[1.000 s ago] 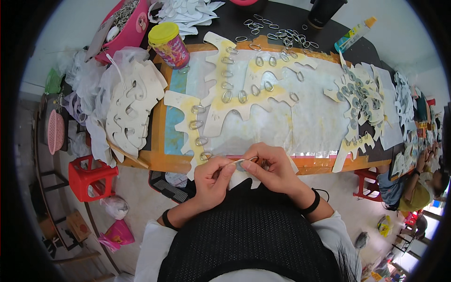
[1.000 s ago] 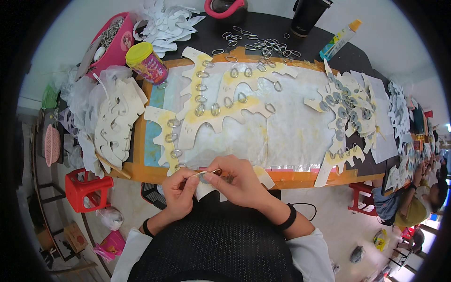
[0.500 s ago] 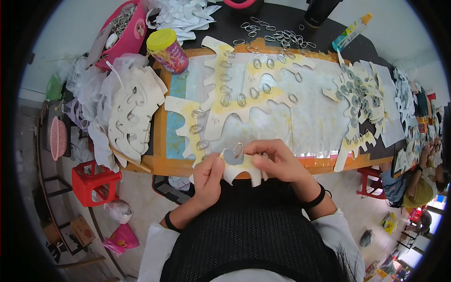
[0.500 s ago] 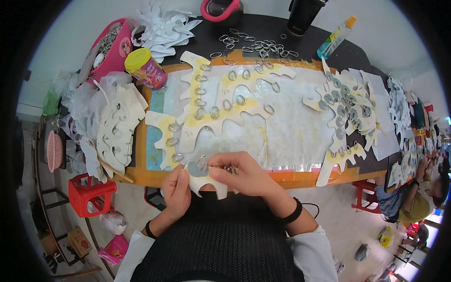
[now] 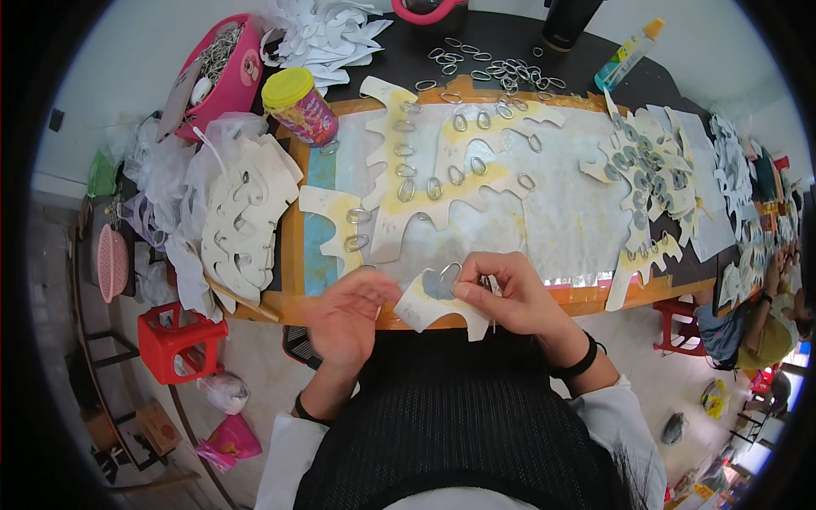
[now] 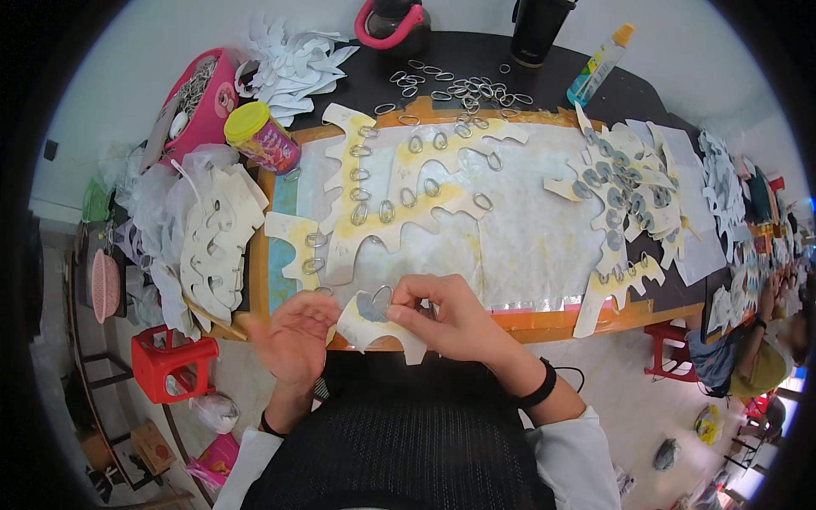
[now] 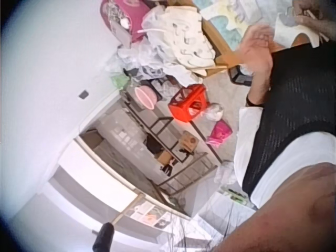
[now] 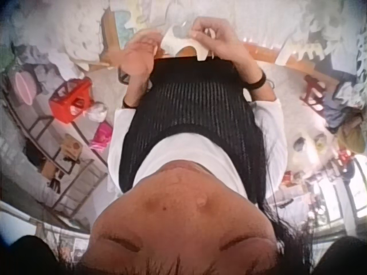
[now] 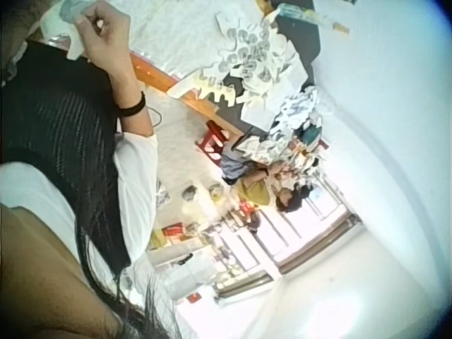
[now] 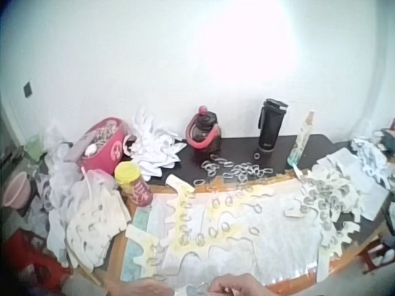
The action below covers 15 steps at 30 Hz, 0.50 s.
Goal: Manually attaching and assembling various cut foam or fabric components for shoe manufacturing.
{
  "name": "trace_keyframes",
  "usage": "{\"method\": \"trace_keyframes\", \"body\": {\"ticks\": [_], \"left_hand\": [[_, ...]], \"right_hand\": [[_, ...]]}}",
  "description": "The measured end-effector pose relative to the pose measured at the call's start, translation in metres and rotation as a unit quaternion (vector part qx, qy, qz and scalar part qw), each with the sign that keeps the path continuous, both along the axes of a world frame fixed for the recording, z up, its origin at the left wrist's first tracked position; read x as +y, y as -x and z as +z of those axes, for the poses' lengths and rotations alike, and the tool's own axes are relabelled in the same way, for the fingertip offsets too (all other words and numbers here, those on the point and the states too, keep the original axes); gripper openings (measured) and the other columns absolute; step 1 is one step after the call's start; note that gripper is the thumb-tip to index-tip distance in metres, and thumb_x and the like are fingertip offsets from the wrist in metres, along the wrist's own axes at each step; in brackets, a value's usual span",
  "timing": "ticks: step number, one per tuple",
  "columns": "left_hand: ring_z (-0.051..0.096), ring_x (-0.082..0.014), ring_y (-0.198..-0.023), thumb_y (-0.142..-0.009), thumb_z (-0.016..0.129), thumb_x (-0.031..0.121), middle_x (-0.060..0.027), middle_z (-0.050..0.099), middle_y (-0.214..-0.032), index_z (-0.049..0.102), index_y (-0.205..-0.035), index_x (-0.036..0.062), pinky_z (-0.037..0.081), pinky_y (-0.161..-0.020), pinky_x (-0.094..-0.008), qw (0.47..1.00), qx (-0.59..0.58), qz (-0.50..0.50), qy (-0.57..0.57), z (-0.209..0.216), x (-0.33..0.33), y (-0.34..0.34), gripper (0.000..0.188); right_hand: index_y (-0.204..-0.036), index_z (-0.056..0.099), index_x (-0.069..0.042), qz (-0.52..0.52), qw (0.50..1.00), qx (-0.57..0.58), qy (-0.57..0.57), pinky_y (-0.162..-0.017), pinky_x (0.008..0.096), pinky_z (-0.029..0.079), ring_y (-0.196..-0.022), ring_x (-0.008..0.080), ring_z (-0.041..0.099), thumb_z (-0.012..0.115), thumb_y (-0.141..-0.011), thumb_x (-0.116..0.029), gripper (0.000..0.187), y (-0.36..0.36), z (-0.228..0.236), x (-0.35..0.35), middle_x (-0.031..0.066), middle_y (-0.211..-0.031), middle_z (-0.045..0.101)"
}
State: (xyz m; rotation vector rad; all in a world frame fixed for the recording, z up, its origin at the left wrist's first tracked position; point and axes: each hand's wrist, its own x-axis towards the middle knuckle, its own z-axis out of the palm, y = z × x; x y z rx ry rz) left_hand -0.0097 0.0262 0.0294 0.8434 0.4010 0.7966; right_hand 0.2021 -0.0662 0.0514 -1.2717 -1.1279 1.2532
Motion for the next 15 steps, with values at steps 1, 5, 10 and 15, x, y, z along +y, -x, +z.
{"method": "trace_keyframes", "body": {"ticks": [1,5,10,15], "left_hand": [[0.062,-0.0159,-0.087,-0.093,0.055,0.038,-0.0119,0.065,-0.093,0.062,-0.1,-0.0066,0.047,-0.081,-0.0285,0.996,0.066,-0.025,-0.055,0.002,0.001,-0.005,0.046],[0.061,-0.0087,-0.079,-0.088,0.067,0.013,-0.0064,0.066,-0.088,0.065,-0.103,-0.0032,0.049,-0.071,-0.025,0.963,0.211,-0.088,-0.143,0.002,0.004,-0.022,0.023],[0.059,-0.006,-0.068,-0.092,0.061,0.009,-0.0045,0.067,-0.081,0.065,-0.1,-0.0044,0.047,-0.06,-0.0207,0.973,0.178,-0.054,-0.137,-0.012,0.01,-0.038,0.017],[0.058,-0.0076,-0.066,-0.091,0.062,0.011,-0.0033,0.065,-0.077,0.066,-0.093,-0.0027,0.047,-0.061,-0.0219,0.984,0.171,-0.05,-0.021,-0.03,0.026,-0.032,0.014]], "right_hand": [[-0.081,0.059,0.0,0.001,1.0,-0.02,-0.023,-0.055,0.0238,0.036,-0.064,0.0047,0.043,0.063,-0.089,-0.01,0.013,0.001,-0.001,0.002,-0.0019,-0.066,0.053],[-0.08,0.058,0.0,-0.006,0.992,-0.081,-0.099,-0.055,0.025,0.037,-0.064,0.0054,0.042,0.062,-0.089,-0.01,0.014,0.003,-0.008,0.019,-0.0026,-0.065,0.051],[-0.079,0.058,-0.002,0.01,0.998,0.045,-0.039,-0.06,0.0226,0.038,-0.067,0.0038,0.044,0.061,-0.091,-0.011,0.016,-0.004,-0.023,0.033,-0.0047,-0.069,0.053],[-0.079,0.06,-0.004,0.0,0.975,0.213,0.067,-0.062,0.0197,0.037,-0.069,0.0006,0.045,0.061,-0.092,-0.014,0.016,-0.006,-0.029,0.033,-0.0066,-0.072,0.054]]}}
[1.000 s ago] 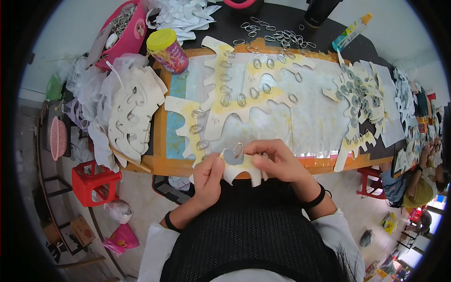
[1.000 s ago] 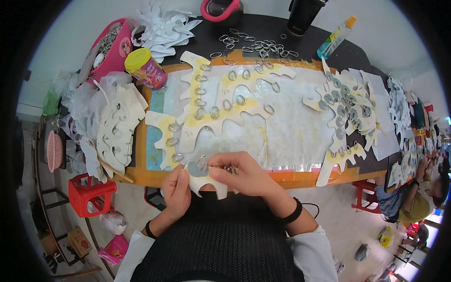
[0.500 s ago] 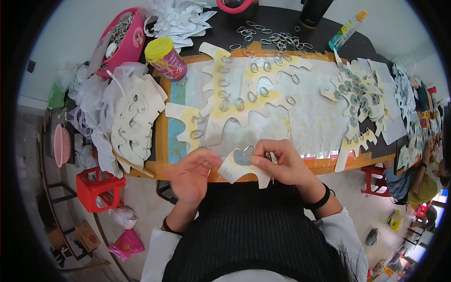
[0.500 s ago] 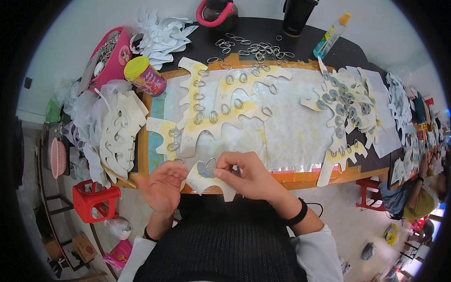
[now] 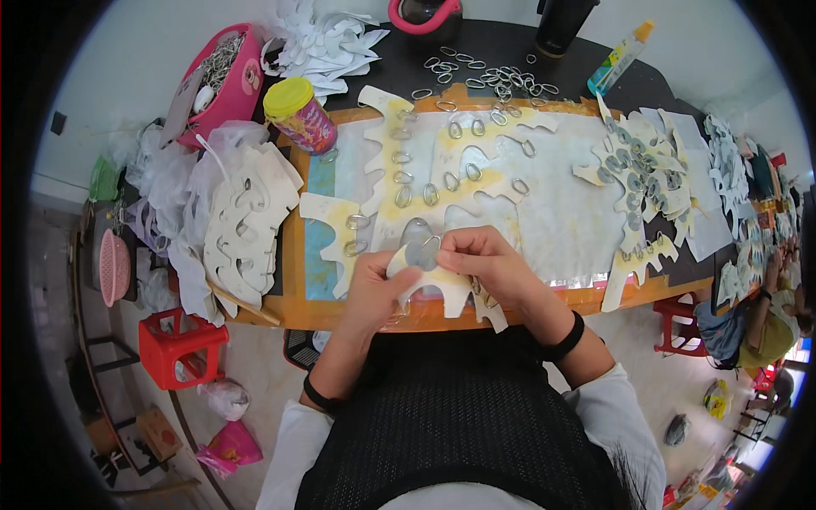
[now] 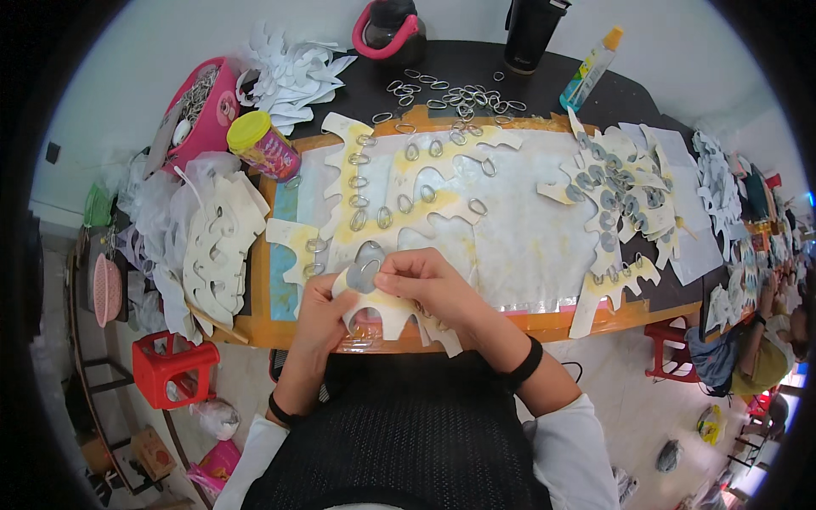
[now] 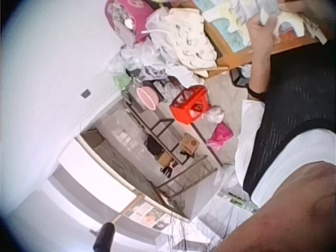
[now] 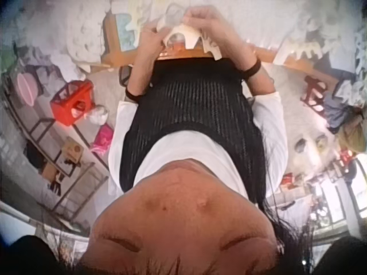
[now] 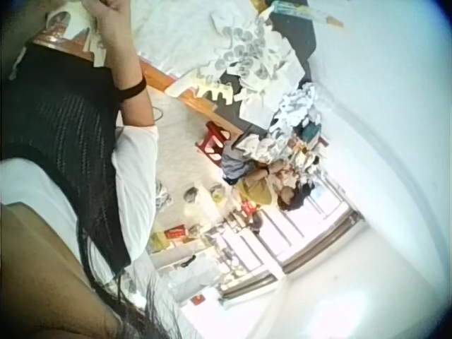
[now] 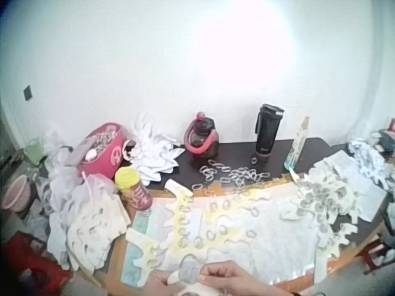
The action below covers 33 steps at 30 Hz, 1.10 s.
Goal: Manually attaching and assembling various cut foam or fabric components for shoe manufacturing.
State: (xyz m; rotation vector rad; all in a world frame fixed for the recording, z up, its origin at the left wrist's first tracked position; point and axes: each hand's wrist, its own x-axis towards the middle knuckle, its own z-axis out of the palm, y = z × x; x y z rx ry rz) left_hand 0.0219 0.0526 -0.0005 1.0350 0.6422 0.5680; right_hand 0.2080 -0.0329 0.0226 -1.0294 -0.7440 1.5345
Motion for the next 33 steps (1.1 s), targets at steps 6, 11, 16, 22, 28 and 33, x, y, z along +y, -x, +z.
{"method": "trace_keyframes", "body": {"ticks": [6,11,16,22,28,33], "left_hand": [[0.059,-0.0103,-0.07,-0.084,0.07,0.011,-0.0038,0.062,-0.076,0.065,-0.099,-0.0033,0.049,-0.063,-0.0236,0.956,-0.01,0.164,-0.242,0.014,-0.016,0.028,0.021],[0.059,-0.0084,-0.064,-0.084,0.071,0.009,-0.0031,0.063,-0.073,0.064,-0.102,-0.0039,0.049,-0.06,-0.0217,0.986,0.084,0.071,-0.129,0.029,-0.049,-0.005,0.022],[0.059,-0.0087,-0.058,-0.089,0.065,0.004,-0.0052,0.064,-0.073,0.065,-0.1,-0.0044,0.048,-0.054,-0.0201,0.986,0.057,0.118,-0.106,0.005,-0.032,-0.015,0.014],[0.058,-0.0087,-0.066,-0.088,0.065,0.002,-0.0041,0.063,-0.079,0.066,-0.101,-0.0053,0.05,-0.06,-0.0234,0.98,0.053,0.168,-0.092,-0.002,-0.029,-0.009,0.015],[0.057,-0.0082,-0.074,-0.087,0.065,0.0,-0.0044,0.062,-0.087,0.064,-0.109,-0.0054,0.051,-0.062,-0.0238,0.975,0.044,0.173,-0.133,-0.004,-0.028,-0.005,0.023],[0.057,-0.0082,-0.078,-0.086,0.065,-0.002,-0.005,0.062,-0.093,0.063,-0.111,-0.0059,0.051,-0.067,-0.0235,0.975,0.051,0.175,-0.125,-0.004,-0.029,0.0,0.025]], "right_hand": [[-0.079,0.06,-0.004,-0.133,0.991,-0.002,-0.017,-0.063,0.0177,0.034,-0.069,0.0,0.044,0.06,-0.091,-0.014,0.015,-0.007,-0.003,0.002,-0.0081,-0.073,0.052],[-0.08,0.059,-0.004,-0.116,0.992,-0.039,-0.024,-0.066,0.0196,0.035,-0.073,0.0011,0.044,0.06,-0.091,-0.014,0.015,0.01,-0.002,0.004,-0.0075,-0.076,0.053],[-0.093,0.065,0.0,-0.11,0.993,-0.043,0.022,-0.067,0.0195,0.038,-0.073,0.0039,0.047,0.062,-0.089,-0.018,0.019,0.002,-0.007,0.004,-0.0043,-0.078,0.055],[-0.107,0.063,0.001,-0.164,0.985,0.037,-0.05,-0.074,0.0245,0.044,-0.082,0.0101,0.054,0.064,-0.085,-0.014,0.027,-0.032,-0.001,-0.008,0.0022,-0.093,0.061],[-0.1,0.063,-0.005,-0.097,0.875,-0.468,-0.075,-0.08,0.0269,0.046,-0.084,0.0194,0.058,0.068,-0.078,-0.005,0.023,-0.015,0.004,-0.027,0.0057,-0.091,0.059],[-0.094,0.06,-0.005,-0.045,0.82,-0.553,-0.142,-0.073,0.0372,0.048,-0.085,0.0309,0.057,0.067,-0.074,-0.005,0.021,-0.012,0.007,-0.053,0.0106,-0.088,0.056]]}}
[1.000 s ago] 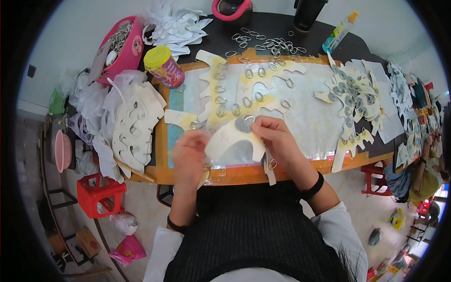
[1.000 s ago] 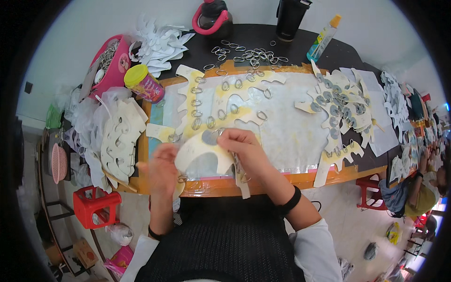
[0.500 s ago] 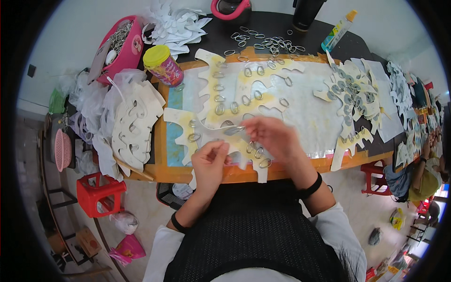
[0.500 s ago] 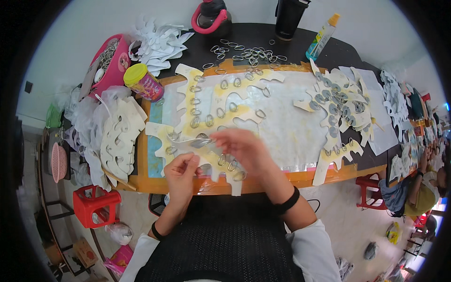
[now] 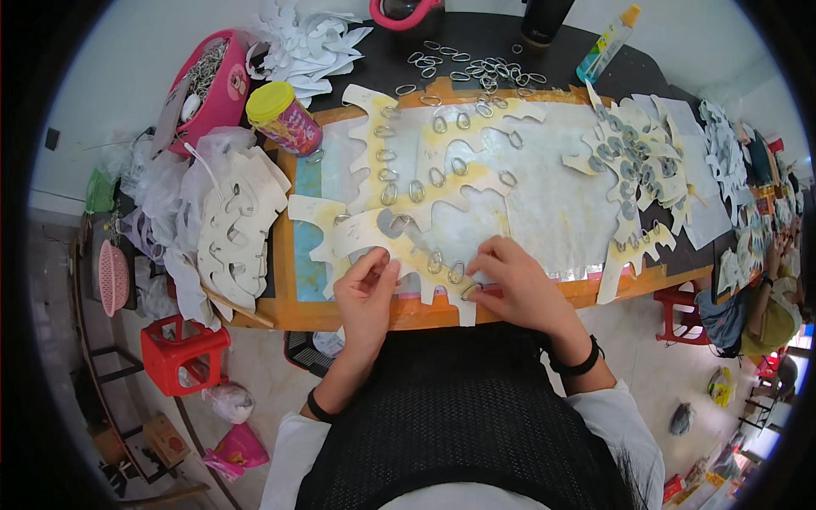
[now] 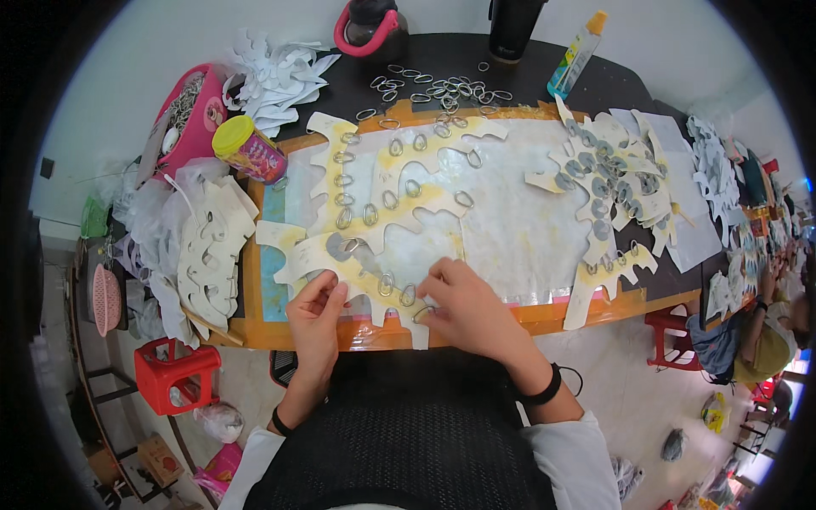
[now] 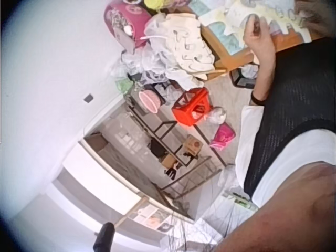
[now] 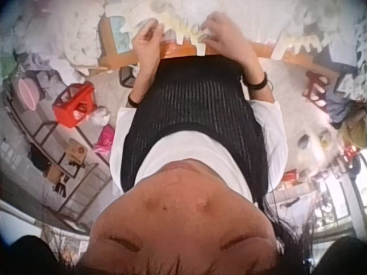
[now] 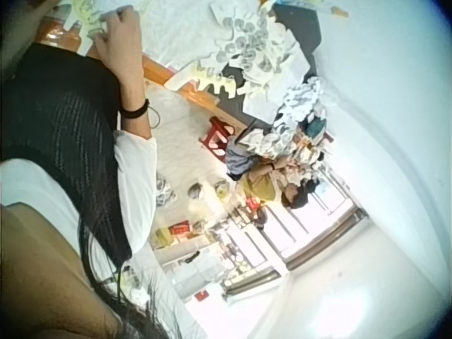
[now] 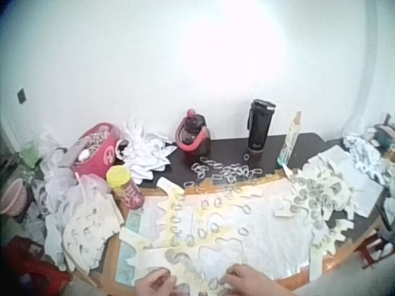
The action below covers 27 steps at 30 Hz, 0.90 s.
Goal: Manually attaching and assembling various cut foam or fabric components for shoe manufacturing.
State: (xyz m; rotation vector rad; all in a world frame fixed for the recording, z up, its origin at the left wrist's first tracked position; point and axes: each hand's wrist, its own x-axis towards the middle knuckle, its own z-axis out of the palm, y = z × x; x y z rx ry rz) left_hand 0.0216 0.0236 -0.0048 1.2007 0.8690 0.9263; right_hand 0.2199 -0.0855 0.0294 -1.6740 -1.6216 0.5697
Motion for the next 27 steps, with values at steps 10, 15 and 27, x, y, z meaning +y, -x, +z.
{"method": "trace_keyframes", "body": {"ticks": [10,15,27], "left_hand": [[0.058,-0.008,-0.085,-0.086,0.065,-0.004,-0.0045,0.062,-0.096,0.061,-0.109,-0.0058,0.048,-0.08,-0.0215,0.999,-0.028,0.014,0.011,-0.004,0.0,-0.002,0.023],[0.059,-0.0083,-0.087,-0.086,0.063,-0.005,-0.0056,0.063,-0.098,0.06,-0.107,-0.0052,0.047,-0.08,-0.0209,0.999,-0.039,0.016,0.006,-0.005,0.0,-0.002,0.021],[0.058,-0.0072,-0.086,-0.088,0.06,-0.005,-0.0053,0.061,-0.098,0.056,-0.106,-0.0042,0.046,-0.077,-0.0203,0.999,-0.037,0.005,0.023,0.003,0.0,-0.006,0.018]], "right_hand": [[-0.091,0.058,-0.003,0.014,0.999,0.022,0.028,-0.068,0.0373,0.049,-0.077,0.0323,0.059,0.06,-0.077,0.001,0.015,0.0,-0.002,-0.012,0.0132,-0.081,0.056],[-0.092,0.057,-0.003,-0.025,0.994,0.092,0.059,-0.064,0.0331,0.048,-0.071,0.0261,0.06,0.058,-0.079,0.004,0.015,-0.01,0.0,-0.014,0.0107,-0.086,0.057],[-0.114,0.061,-0.003,-0.058,0.893,0.446,-0.03,-0.071,0.0206,0.049,-0.08,0.006,0.059,0.059,-0.087,0.005,0.029,0.022,-0.011,0.031,0.0001,-0.089,0.057]]}}
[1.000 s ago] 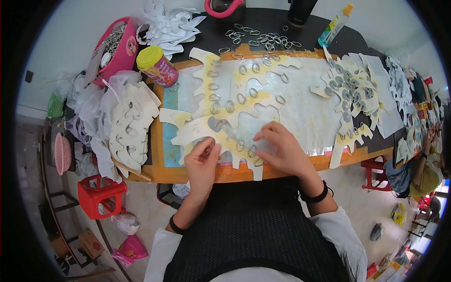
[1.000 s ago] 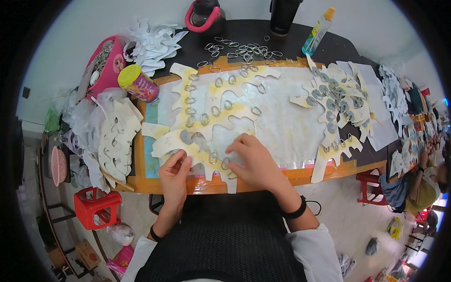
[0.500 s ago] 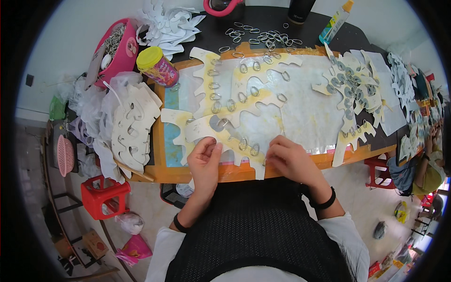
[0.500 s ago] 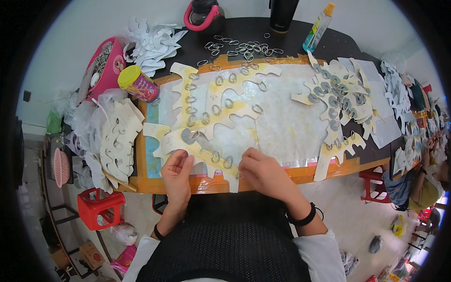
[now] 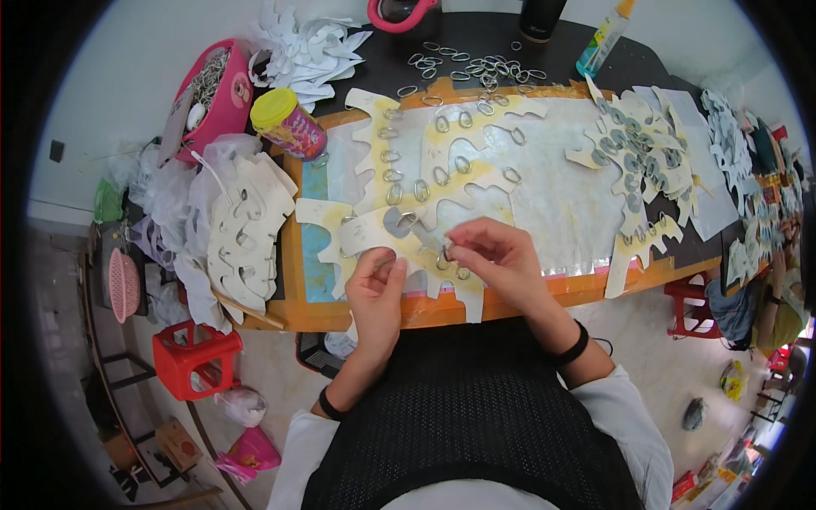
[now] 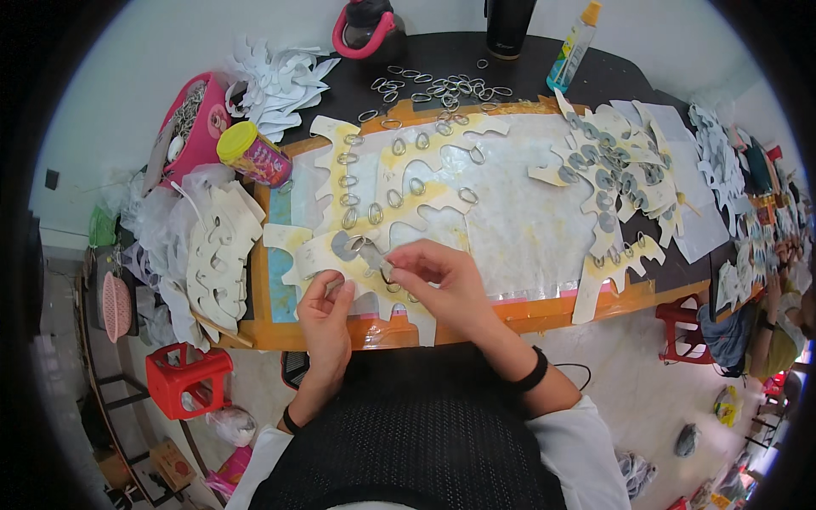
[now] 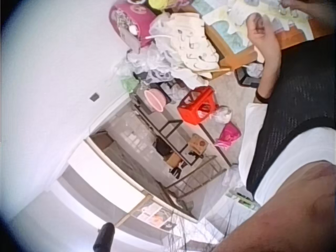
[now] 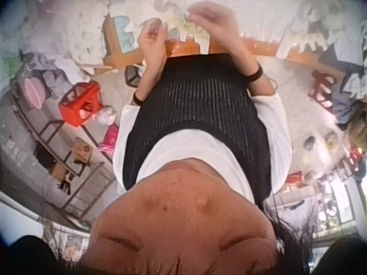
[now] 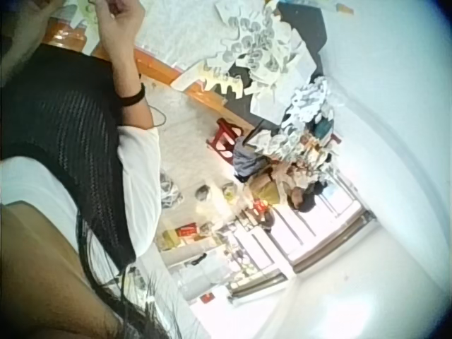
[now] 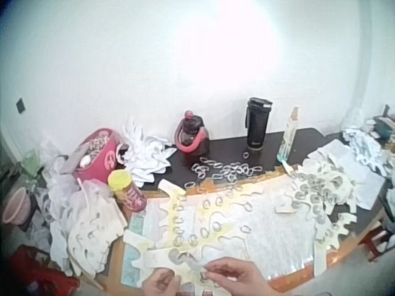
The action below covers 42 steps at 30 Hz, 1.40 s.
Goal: Manually attaching and assembling various cut foam or fabric components for shoe manufacturing.
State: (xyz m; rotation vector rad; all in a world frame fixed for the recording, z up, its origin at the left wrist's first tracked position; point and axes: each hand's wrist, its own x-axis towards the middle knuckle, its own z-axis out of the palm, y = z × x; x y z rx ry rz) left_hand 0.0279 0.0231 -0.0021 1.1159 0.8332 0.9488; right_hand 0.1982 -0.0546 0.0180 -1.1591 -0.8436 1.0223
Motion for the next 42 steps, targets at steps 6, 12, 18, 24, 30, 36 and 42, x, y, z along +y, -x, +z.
{"method": "trace_keyframes", "body": {"ticks": [6,12,18,24,30,36,42], "left_hand": [[0.059,-0.0077,-0.086,-0.089,0.06,-0.004,-0.0056,0.063,-0.096,0.055,-0.105,-0.0029,0.046,-0.076,-0.0204,1.0,-0.025,-0.009,0.017,0.001,-0.002,0.001,0.017],[0.06,-0.0084,-0.085,-0.089,0.06,-0.003,-0.0063,0.064,-0.096,0.055,-0.105,-0.0023,0.047,-0.076,-0.0211,0.998,-0.043,-0.01,0.035,0.0,-0.003,0.003,0.017],[0.06,-0.0099,-0.088,-0.089,0.059,-0.003,-0.0079,0.063,-0.098,0.054,-0.106,-0.0023,0.048,-0.077,-0.0217,0.997,-0.055,-0.001,0.047,0.002,-0.006,0.0,0.017],[0.061,-0.0121,-0.092,-0.09,0.058,-0.004,-0.0093,0.063,-0.102,0.053,-0.107,-0.0021,0.049,-0.08,-0.0233,0.995,-0.069,0.005,0.069,0.003,-0.007,0.0,0.018],[0.061,-0.0127,-0.094,-0.09,0.058,-0.004,-0.0095,0.062,-0.103,0.052,-0.107,-0.0019,0.049,-0.081,-0.0238,0.995,-0.086,-0.004,0.056,0.004,-0.009,0.001,0.019],[0.061,-0.0168,-0.1,-0.089,0.057,-0.005,-0.0122,0.058,-0.114,0.049,-0.113,-0.0019,0.049,-0.085,-0.0265,0.996,-0.087,-0.024,0.003,0.002,-0.01,0.002,0.026],[0.052,-0.0257,-0.114,-0.085,0.065,0.043,-0.0157,0.043,-0.133,0.035,-0.132,-0.0046,0.041,-0.1,-0.0378,0.979,-0.154,-0.129,0.036,0.018,-0.02,0.012,0.073]], "right_hand": [[-0.113,0.059,-0.003,-0.044,0.999,-0.004,-0.026,-0.064,0.0188,0.046,-0.08,0.0051,0.06,0.058,-0.087,0.005,0.028,0.024,-0.01,0.016,0.001,-0.086,0.057],[-0.111,0.061,-0.003,-0.074,0.997,-0.003,-0.029,-0.06,0.0202,0.047,-0.077,0.0063,0.061,0.059,-0.086,0.003,0.026,0.036,-0.005,0.017,0.0025,-0.085,0.057],[-0.112,0.062,-0.004,-0.087,0.992,-0.096,-0.003,-0.057,0.0193,0.044,-0.07,0.0045,0.057,0.067,-0.082,0.0,0.031,0.034,-0.007,0.013,0.0007,-0.086,0.06],[-0.109,0.063,-0.004,-0.116,0.97,-0.212,0.006,-0.056,0.0216,0.042,-0.064,0.0075,0.049,0.072,-0.076,-0.004,0.034,0.031,-0.014,0.012,0.0028,-0.09,0.062],[-0.098,0.065,-0.003,-0.152,0.972,-0.177,-0.013,-0.065,0.025,0.046,-0.073,0.012,0.057,0.072,-0.076,-0.004,0.023,0.037,-0.01,0.014,0.0048,-0.092,0.063],[-0.096,0.063,0.001,-0.035,0.992,-0.118,0.008,-0.074,0.0237,0.046,-0.087,0.0085,0.056,0.068,-0.083,-0.003,0.015,0.026,-0.016,0.01,0.0057,-0.1,0.062],[-0.09,0.061,0.001,0.102,0.994,-0.016,0.024,-0.075,0.0245,0.047,-0.083,0.0089,0.057,0.065,-0.085,-0.002,0.008,-0.009,0.009,0.001,0.0041,-0.09,0.061]]}}
